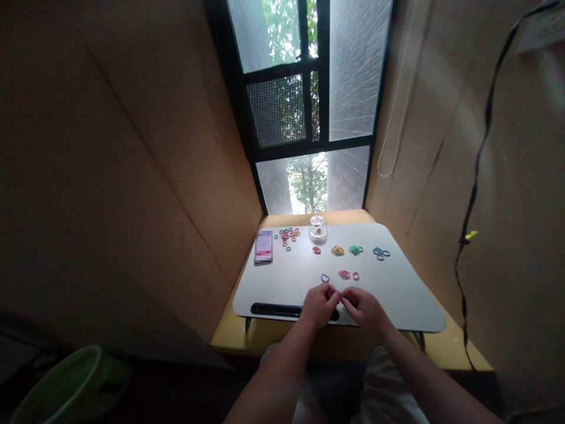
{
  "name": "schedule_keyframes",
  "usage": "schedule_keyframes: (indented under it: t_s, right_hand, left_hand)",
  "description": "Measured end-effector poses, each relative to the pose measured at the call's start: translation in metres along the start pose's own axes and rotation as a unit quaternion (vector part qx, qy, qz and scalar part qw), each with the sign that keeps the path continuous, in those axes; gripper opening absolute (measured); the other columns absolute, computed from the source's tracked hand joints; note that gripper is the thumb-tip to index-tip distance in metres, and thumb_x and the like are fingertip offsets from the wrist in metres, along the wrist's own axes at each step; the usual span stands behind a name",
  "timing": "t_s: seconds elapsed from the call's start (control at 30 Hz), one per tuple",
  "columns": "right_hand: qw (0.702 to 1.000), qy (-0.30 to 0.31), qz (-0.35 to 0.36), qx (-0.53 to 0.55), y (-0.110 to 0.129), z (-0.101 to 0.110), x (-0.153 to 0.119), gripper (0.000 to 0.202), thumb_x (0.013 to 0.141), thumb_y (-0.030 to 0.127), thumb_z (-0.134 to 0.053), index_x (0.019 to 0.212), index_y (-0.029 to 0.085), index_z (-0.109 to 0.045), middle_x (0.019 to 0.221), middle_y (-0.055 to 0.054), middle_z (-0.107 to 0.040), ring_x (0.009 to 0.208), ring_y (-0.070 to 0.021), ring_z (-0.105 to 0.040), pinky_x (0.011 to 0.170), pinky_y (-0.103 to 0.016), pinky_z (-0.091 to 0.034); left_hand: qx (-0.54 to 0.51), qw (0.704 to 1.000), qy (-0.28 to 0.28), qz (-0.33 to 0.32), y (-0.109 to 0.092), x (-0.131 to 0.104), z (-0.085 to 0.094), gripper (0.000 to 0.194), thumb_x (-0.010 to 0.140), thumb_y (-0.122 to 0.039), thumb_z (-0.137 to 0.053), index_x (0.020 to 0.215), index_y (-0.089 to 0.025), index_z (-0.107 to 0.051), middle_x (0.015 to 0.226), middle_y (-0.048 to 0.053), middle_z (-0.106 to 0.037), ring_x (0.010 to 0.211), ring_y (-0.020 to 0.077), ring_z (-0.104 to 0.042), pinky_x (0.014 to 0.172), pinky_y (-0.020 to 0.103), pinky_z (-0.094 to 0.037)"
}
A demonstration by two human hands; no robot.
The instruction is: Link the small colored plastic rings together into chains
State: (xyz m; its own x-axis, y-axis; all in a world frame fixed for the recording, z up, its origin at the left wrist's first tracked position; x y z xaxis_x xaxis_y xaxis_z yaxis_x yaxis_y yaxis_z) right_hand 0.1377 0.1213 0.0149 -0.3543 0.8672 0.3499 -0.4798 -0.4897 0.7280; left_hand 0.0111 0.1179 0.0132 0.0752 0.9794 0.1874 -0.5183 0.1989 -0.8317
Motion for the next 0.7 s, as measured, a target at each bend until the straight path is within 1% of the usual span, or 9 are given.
schedule_keyframes:
  t_s: [0.17,0.3,0.5,0.7]
  right_hand:
    - [1.000,-0.002,0.011,-0.016,0.0021,0.0010,-0.0001,0.016,0.083,0.029,-0.051,0.078,0.021,-0.064,0.065,0.000,-0.061,0.059,-0.0160,-0.054,0.058,-0.028,-0.042]
    - [1.000,-0.003,0.010,-0.026,0.0031,0.0016,-0.0004,0.017,0.083,0.028,-0.050,0.078,0.021,-0.064,0.065,-0.001,-0.060,0.060,-0.0160,-0.053,0.058,-0.027,-0.042]
    - [1.000,-0.001,0.008,-0.007,0.0023,0.0014,0.0004,0.018,0.084,0.028,-0.050,0.079,0.021,-0.066,0.070,-0.002,-0.065,0.064,-0.0174,-0.056,0.063,-0.029,-0.044]
    - [1.000,-0.008,0.011,-0.004,0.0057,0.0038,0.0000,0.019,0.087,0.027,-0.049,0.077,0.021,-0.064,0.070,-0.001,-0.065,0.067,-0.0179,-0.059,0.064,-0.028,-0.044]
  left_hand:
    - [-0.005,1.000,0.004,0.005,-0.0023,-0.0004,0.0009,0.028,0.085,-0.040,-0.055,0.071,-0.018,-0.064,0.062,-0.001,-0.062,0.059,0.0124,-0.053,0.058,0.024,-0.037]
    - [-0.009,1.000,0.004,0.004,-0.0023,-0.0005,0.0008,0.027,0.085,-0.040,-0.055,0.071,-0.018,-0.063,0.062,-0.001,-0.062,0.058,0.0123,-0.053,0.058,0.024,-0.036]
    - [0.007,1.000,0.002,-0.002,0.0002,-0.0004,-0.0010,0.025,0.085,-0.039,-0.055,0.074,-0.018,-0.063,0.063,-0.001,-0.060,0.059,0.0124,-0.052,0.057,0.024,-0.036]
    - [0.012,1.000,-0.001,-0.008,0.0006,-0.0003,-0.0013,0.020,0.083,-0.036,-0.057,0.077,-0.019,-0.065,0.065,-0.001,-0.061,0.059,0.0120,-0.052,0.057,0.024,-0.037]
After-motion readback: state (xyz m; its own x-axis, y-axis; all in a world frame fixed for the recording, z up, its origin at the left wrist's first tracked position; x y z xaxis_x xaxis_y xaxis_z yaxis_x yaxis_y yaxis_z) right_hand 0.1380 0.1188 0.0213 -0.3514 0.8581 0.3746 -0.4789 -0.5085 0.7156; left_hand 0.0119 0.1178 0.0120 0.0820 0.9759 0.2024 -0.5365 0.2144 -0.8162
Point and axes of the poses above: each hand's wrist, its own x-axis towards the middle knuckle, its own z-axis out of the back of the hand, y = z × x, the point moved 10 cm from there along x, towards the middle knuckle
